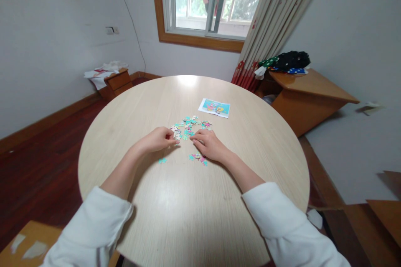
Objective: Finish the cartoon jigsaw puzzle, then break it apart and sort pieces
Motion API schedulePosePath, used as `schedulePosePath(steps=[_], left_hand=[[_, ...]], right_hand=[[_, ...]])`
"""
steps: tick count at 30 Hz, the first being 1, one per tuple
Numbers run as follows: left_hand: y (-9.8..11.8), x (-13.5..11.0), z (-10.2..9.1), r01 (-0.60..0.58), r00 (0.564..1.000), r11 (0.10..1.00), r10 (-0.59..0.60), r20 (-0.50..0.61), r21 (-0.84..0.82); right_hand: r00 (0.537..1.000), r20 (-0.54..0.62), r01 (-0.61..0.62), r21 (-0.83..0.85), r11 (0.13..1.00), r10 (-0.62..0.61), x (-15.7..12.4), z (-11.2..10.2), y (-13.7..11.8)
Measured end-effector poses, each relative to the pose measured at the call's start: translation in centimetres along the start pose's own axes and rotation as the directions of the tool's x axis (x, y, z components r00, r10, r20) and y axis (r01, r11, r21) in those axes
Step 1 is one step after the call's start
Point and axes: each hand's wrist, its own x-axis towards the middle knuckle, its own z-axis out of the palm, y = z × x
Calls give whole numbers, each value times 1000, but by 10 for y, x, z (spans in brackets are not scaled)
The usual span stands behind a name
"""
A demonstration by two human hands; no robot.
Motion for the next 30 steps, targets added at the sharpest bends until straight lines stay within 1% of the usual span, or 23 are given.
schedulePosePath(steps=[1, 3, 5, 7, 10, 14, 18, 22, 25, 27, 30], left_hand=[[-1, 3, 4, -9, 999, 1000, 10, -39, 24], [-6, 9, 10, -11, 999, 997, 15, -43, 78], [-13, 11, 10, 18, 999, 992, -12, -48, 126], [-20, 11, 6, 71, 996, 987, -61, -72, 146], [-26, 11, 0, 99, 992, 990, -90, -93, 100], [-24, 11, 2, 46, 985, 999, -43, -165, 14], [-21, 12, 5, 49, 987, 998, -42, -152, 40], [-27, 12, -2, 148, 979, 986, -136, -153, 71], [-33, 9, -10, 229, 961, 971, -213, -178, 73], [-36, 8, -14, 275, 939, 959, -252, -233, 74], [-38, 7, -16, 310, 917, 946, -272, -291, 96]], right_hand=[[1000, 1, -4, 4, 1000, 4, 0, 0, 0], [1000, 5, -12, 8, 1000, 12, 0, -1, -1], [1000, 7, -24, 6, 1000, 24, -1, -2, -2], [999, 12, -36, 2, 999, 36, -1, -1, -2], [999, 18, -38, -6, 999, 38, -1, -1, -1], [1000, 6, -16, -8, 1000, 16, -1, 0, -1], [1000, 23, 6, -22, 1000, -6, -1, -1, -3], [994, 103, -19, -81, 997, 27, -2, -4, -5], [989, 146, -18, -95, 995, 32, -1, -6, -7], [991, 130, -33, -93, 995, 45, -1, -7, -7], [993, 64, -89, -83, 993, 94, 1, -8, -6]])
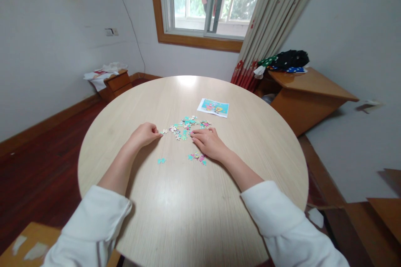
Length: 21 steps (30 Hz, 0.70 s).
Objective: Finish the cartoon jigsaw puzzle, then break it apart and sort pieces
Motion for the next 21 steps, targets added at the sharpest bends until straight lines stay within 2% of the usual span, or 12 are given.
schedulePosePath(steps=[4, 11, 16, 21], left_hand=[[5, -1, 4, -26, 1000, 1000, 27, -11, 13], [16, -5, 12, -77, 997, 997, 76, -33, -13], [14, -4, 15, -102, 994, 994, 101, -45, -28], [18, -5, 13, -86, 992, 995, 81, -96, -51]], right_hand=[[994, -80, -75, 68, 995, 80, 3, 2, 4], [977, -123, -150, 174, 973, 172, 6, 9, 4], [979, -123, -137, 172, 975, 160, 6, 10, 6], [960, -254, -62, 217, 974, 117, 3, 0, 3]])
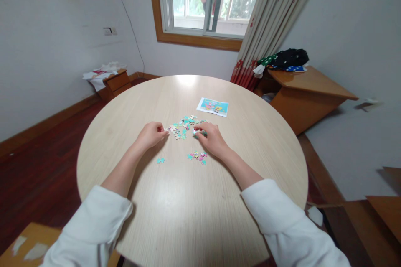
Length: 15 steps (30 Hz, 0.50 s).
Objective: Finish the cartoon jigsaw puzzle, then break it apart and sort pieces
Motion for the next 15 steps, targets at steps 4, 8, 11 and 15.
schedulePosePath(steps=[4, 8, 11, 15], left_hand=[[2, 0, 0, -21, 1000, 1000, 21, -3, -20], [0, 1, 2, -38, 999, 999, 38, -15, -27], [-1, 1, 3, -38, 999, 999, 38, -16, -29], [-1, 1, 3, -32, 999, 999, 32, -16, -24]], right_hand=[[988, 99, 110, 108, 988, -121, -3, -2, -12], [955, 232, 171, 76, 982, -184, -6, 3, -20], [939, 287, 189, 32, 981, -191, -6, 4, -20], [911, 362, 213, 1, 977, -199, -6, 2, -18]])
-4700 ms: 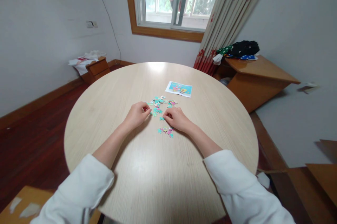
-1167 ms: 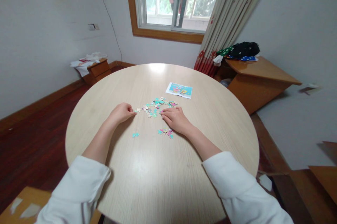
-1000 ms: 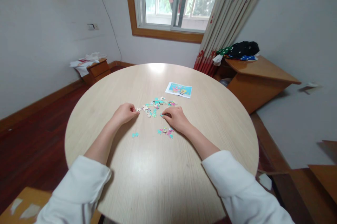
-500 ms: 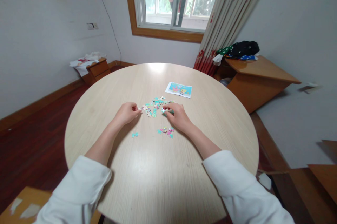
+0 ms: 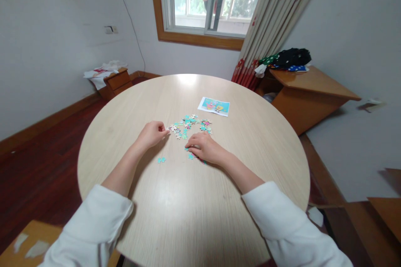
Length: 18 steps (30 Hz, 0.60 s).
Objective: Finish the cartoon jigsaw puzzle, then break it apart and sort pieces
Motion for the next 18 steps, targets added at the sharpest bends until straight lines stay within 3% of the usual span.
schedulePosePath(steps=[5, 11, 18], left_hand=[[-1, 0, 0, -5, 1000, 1000, 5, 10, -2], [-1, 0, 0, -10, 1000, 1000, 10, 0, -4], [-2, 0, 0, -5, 1000, 1000, 5, -1, -16]], right_hand=[[1000, 28, 15, -55, 998, -14, -4, -5, -3], [998, -19, 57, -43, 997, -58, -5, -2, -2], [994, 89, 71, 6, 997, -71, -5, -10, 0]])
